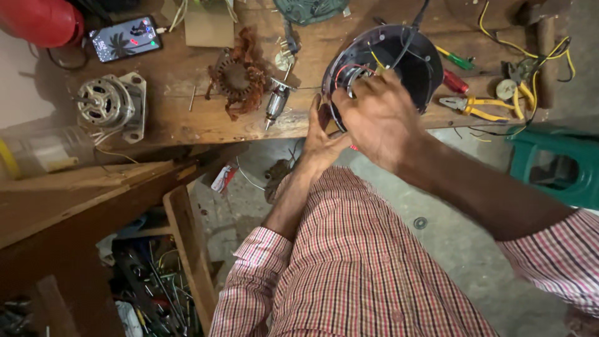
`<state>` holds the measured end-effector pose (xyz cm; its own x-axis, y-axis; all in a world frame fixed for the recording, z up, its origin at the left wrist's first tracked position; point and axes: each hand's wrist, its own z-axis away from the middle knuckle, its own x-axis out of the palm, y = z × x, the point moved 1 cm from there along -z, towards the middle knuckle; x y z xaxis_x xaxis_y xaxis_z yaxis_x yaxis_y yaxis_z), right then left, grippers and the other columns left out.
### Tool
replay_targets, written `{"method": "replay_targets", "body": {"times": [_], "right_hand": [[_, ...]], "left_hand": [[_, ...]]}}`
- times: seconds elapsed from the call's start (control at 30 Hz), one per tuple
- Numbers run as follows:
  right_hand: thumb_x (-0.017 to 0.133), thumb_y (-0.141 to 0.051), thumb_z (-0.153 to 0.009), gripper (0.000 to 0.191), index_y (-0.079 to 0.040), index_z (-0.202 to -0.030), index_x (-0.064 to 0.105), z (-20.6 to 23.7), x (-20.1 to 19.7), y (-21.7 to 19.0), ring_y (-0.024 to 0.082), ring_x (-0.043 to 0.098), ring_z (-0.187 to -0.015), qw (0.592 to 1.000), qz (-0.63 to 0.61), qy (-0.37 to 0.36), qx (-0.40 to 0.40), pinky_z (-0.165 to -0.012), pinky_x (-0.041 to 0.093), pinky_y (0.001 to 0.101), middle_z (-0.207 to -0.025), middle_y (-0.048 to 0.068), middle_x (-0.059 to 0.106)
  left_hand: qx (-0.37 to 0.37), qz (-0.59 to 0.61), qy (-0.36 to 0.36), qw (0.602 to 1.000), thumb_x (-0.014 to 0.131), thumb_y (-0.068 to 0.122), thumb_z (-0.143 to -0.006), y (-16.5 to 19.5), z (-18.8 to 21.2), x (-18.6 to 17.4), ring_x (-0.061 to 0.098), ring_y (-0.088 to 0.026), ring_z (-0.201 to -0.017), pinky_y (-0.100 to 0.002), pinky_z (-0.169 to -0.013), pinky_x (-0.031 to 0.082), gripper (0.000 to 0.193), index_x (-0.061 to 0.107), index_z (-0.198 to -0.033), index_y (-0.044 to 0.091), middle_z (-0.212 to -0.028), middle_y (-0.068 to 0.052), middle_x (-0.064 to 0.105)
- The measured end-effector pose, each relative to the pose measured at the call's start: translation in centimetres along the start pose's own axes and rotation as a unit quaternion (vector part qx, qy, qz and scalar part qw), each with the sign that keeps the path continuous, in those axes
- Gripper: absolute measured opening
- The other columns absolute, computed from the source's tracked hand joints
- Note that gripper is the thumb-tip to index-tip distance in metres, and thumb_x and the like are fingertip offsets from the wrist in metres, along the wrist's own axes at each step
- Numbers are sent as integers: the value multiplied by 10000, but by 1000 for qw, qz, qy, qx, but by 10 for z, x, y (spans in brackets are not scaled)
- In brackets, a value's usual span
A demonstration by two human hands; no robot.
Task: The person works at a wooden workbench repairing an electric blender base. They fit the black housing onto the red motor base, open it to expose the wiring and switch, handle the motor armature, and use a screwdriver to work on the internal wiring and components.
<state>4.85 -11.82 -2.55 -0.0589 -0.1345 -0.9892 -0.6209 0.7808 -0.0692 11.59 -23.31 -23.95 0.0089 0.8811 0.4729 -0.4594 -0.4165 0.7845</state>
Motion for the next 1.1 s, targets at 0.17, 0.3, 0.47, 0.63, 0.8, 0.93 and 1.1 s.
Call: {"method": "replay_targets", "body": {"times": [0.17, 0.3, 0.47, 0.63, 0.8, 0.93, 1.1], "right_hand": [[660, -234, -984, 235, -47, -1120, 624, 4, 9, -4, 334, 707, -670, 980, -56, -164, 101, -610, 558, 454, -769, 137, 707], [595, -204, -642, 407, -39, -1009, 656, 1, 4, -11, 305, 744, -805, 998, 21, -46, -41, -686, 603, 398, -846, 144, 710], [622, -300, -1074, 222, -102, -1073, 724, -7, 3, 2, 365, 722, -797, 958, -43, -249, 135, -729, 575, 477, -871, 172, 720], [734, -205, -781, 176, -57, -876, 746, -7, 3, -14, 272, 729, -796, 971, 92, -201, -87, -642, 577, 395, -821, 107, 721], [703, -104, -845, 124, -81, -745, 772, -18, 13, -24, 276, 726, -773, 939, 102, -313, -103, -657, 585, 388, -758, 106, 710], [714, -142, -824, 114, -47, -832, 777, -28, 18, -14, 308, 734, -721, 934, -7, -341, 105, -616, 603, 404, -748, 158, 703], [719, -97, -723, 126, -63, -827, 782, -18, 16, -31, 271, 739, -871, 951, 129, -249, -130, -737, 599, 367, -877, 108, 737]], "left_hand": [[15, 19, 0, 1000, 848, -57, -742, -8, 2, -1, 423, -303, -1448, -475, -1143, 492, 1254, 7, -1643, 181, -1635, -159, 285], [51, 11, -5, 999, 830, -59, -782, -7, 4, 1, 362, -242, -1500, -474, -1160, 488, 1199, 34, -1651, 170, -1669, -115, 252], [51, 18, 5, 999, 811, -65, -803, -1, 9, 7, 404, -251, -1470, -469, -1149, 508, 1161, 51, -1656, 137, -1654, -131, 286], [32, 17, -7, 999, 800, -82, -776, 0, 8, 3, 472, -260, -1403, -431, -1125, 508, 1221, -28, -1646, 142, -1614, -144, 321], [99, -116, 1, 988, 821, -82, -789, 1, 4, 3, 525, -303, -1388, -448, -1152, 503, 1253, -36, -1666, 179, -1573, -149, 405], [-7, 19, 8, 1000, 821, -55, -780, 3, 10, 6, 484, -331, -1402, -452, -1131, 493, 1247, -55, -1630, 200, -1615, -117, 302], [37, -17, -8, 999, 802, -81, -767, 7, 12, 1, 483, -306, -1396, -447, -1119, 492, 1290, -98, -1645, 208, -1575, -179, 375]]}}
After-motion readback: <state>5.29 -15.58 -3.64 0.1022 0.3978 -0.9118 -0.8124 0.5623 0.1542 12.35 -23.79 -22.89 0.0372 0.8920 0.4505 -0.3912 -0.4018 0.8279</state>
